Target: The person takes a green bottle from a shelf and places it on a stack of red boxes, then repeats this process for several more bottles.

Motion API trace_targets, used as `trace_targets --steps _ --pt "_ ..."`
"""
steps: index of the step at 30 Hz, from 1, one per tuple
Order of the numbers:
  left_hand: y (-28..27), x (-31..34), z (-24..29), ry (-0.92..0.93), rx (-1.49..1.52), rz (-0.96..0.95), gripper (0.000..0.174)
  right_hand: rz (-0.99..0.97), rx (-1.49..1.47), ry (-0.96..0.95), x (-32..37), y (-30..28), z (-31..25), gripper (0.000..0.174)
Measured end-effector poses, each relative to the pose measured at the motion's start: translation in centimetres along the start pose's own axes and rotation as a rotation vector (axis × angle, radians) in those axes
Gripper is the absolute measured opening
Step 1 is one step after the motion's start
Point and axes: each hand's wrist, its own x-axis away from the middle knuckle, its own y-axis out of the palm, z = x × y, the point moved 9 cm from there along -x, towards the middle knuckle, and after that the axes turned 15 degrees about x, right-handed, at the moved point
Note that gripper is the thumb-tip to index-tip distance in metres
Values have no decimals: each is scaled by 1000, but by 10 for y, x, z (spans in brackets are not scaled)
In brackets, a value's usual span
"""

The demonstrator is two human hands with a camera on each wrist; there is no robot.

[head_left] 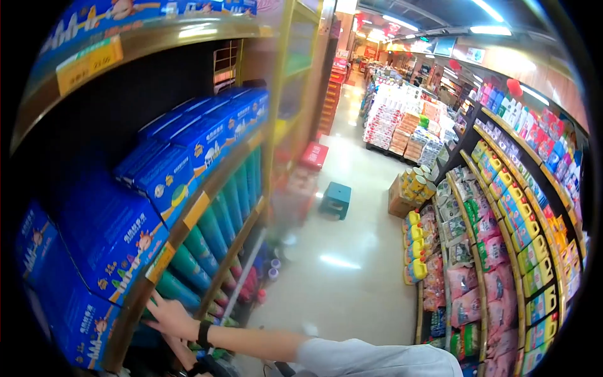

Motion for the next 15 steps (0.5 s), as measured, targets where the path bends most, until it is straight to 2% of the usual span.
trace_targets --steps 3,6,8,10,12,13,15 --pt "9 3 7 -36 26 -8 63 -95 -7 20 5 11 1 76" --pt "20 7 12 -65 63 -28 60 -93 -113 17 7 1 -3 78" --pt "30 8 16 -86 89 -51 58 -37 -245 -75 19 -5 -9 78" --pt "39 11 21 -107 127 -71 57 -105 -336 -192 37 -10 -19 77" --pt "49 16 25 -141 178 -91 55 -66 -467 -309 47 -40 -27 70" --pt "55 19 27 -158 204 -105 54 -176 -468 -301 54 -36 -26 59" --pt "70 25 32 -198 272 -136 53 -99 -535 -400 57 -64 -31 53"
